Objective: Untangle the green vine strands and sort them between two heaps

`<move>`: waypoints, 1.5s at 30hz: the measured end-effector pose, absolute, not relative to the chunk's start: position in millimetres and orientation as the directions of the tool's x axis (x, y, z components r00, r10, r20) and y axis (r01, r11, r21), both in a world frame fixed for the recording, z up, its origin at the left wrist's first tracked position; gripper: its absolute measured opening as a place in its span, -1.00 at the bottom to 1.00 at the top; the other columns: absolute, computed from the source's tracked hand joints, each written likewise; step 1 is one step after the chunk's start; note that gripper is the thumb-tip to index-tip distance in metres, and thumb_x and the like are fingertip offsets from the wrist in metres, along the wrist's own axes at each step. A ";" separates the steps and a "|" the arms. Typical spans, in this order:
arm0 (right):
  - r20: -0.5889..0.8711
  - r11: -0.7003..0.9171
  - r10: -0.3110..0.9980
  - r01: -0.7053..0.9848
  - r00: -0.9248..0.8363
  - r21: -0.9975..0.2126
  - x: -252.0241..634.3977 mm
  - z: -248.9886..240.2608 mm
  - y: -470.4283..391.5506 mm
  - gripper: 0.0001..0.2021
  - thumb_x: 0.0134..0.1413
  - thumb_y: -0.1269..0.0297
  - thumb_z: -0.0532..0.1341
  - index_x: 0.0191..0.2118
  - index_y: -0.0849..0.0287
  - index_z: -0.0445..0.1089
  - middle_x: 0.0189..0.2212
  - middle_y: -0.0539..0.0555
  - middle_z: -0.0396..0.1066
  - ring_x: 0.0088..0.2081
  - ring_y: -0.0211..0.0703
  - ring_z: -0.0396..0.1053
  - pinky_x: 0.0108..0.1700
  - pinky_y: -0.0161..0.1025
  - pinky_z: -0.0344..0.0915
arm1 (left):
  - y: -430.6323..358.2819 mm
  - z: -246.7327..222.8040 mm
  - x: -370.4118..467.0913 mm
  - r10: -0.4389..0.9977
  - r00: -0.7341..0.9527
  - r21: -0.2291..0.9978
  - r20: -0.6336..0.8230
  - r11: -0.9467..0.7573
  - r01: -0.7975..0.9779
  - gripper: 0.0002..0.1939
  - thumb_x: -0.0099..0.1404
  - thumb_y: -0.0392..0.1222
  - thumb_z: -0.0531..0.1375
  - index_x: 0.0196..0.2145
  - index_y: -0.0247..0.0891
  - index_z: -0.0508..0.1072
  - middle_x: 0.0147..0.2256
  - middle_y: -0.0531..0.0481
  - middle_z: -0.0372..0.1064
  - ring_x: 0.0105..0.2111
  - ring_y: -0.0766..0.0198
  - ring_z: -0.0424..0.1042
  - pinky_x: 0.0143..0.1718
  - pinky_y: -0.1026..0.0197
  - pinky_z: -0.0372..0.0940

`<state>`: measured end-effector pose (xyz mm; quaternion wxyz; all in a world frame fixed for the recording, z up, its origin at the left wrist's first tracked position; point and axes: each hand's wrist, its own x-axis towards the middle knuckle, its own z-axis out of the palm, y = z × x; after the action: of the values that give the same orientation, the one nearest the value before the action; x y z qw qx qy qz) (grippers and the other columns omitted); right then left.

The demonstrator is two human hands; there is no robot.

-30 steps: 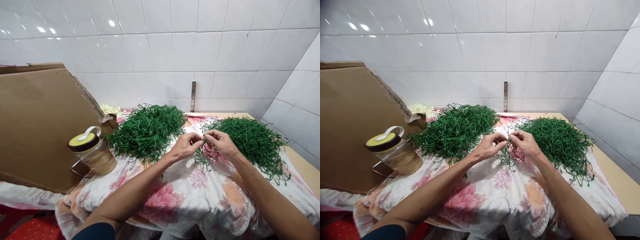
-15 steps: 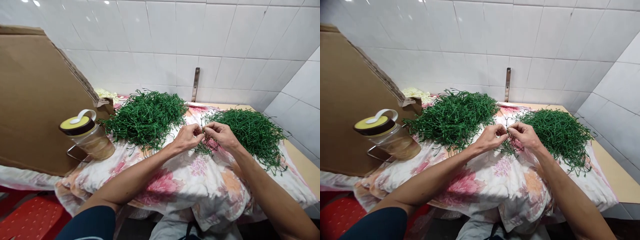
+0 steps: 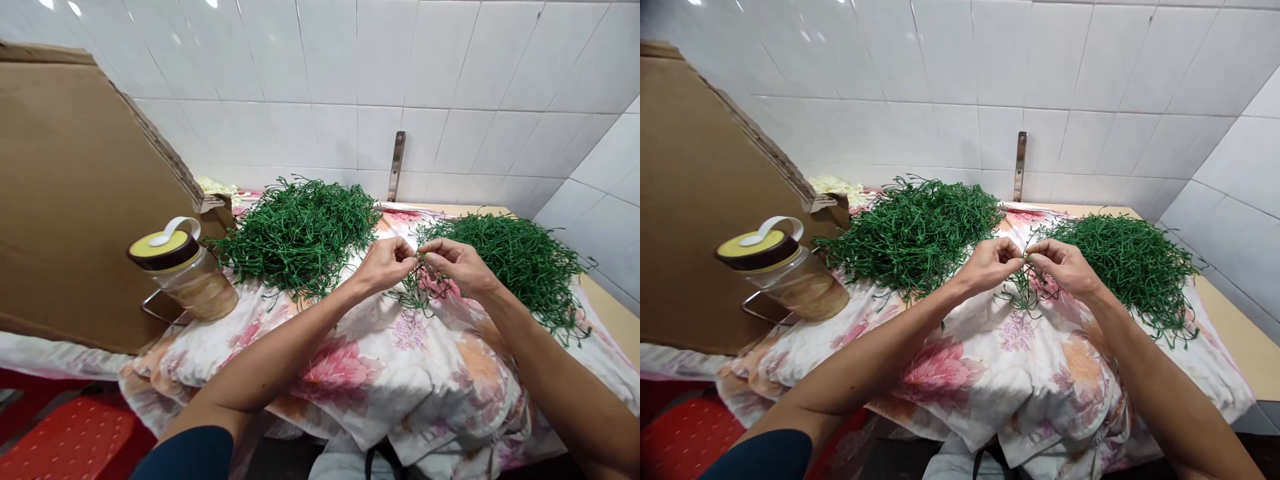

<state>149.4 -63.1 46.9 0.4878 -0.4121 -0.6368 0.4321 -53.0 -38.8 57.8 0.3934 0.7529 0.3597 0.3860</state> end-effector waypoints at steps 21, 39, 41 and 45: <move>0.281 0.313 0.940 0.163 -0.195 -0.936 145.3 51.4 -69.0 -0.68 0.06 0.00 0.41 -0.33 0.20 0.52 -0.53 -0.01 0.35 -0.52 -0.31 0.18 -0.50 -0.31 0.17 | -45.7 85.2 -68.5 0.760 0.581 0.643 0.293 -0.606 0.469 -0.79 0.15 -0.23 0.15 -0.36 -0.27 0.59 -0.53 0.03 0.36 -0.50 0.30 0.26 -0.42 0.22 0.13; 0.312 0.338 0.938 0.195 -0.152 -0.921 148.0 54.2 -68.0 -0.64 0.10 -0.05 0.36 -0.33 0.21 0.55 -0.53 0.00 0.38 -0.54 -0.31 0.16 -0.50 -0.30 0.14 | -35.3 94.8 -79.5 0.689 0.682 0.620 0.245 -0.652 0.436 -0.76 0.28 -0.28 0.14 -0.15 -0.22 0.56 -0.51 0.08 0.35 -0.50 0.33 0.24 -0.41 0.26 0.13; 0.322 0.346 0.935 0.187 -0.147 -0.919 147.6 55.4 -69.4 -0.66 0.12 -0.03 0.35 -0.32 0.21 0.54 -0.51 0.01 0.39 -0.52 -0.29 0.19 -0.48 -0.30 0.16 | -34.5 97.4 -78.1 0.693 0.680 0.637 0.239 -0.640 0.429 -0.82 0.30 -0.17 0.19 -0.20 -0.24 0.56 -0.50 0.08 0.35 -0.50 0.34 0.24 -0.42 0.27 0.12; 0.324 0.347 0.928 0.105 -0.184 -0.932 144.2 52.9 -71.2 -0.70 0.18 0.01 0.33 -0.27 0.19 0.51 -0.48 -0.01 0.37 -0.50 -0.30 0.21 -0.47 -0.31 0.17 | -33.7 100.7 -73.2 0.710 0.646 0.657 0.280 -0.632 0.411 -0.76 0.29 -0.03 0.26 -0.36 -0.28 0.52 -0.49 0.06 0.36 -0.48 0.35 0.25 -0.44 0.28 0.09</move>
<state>144.2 -71.2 52.9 0.5004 -0.3969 -0.6503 0.4113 -73.2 -33.7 100.7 0.2801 0.8628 0.3248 0.2676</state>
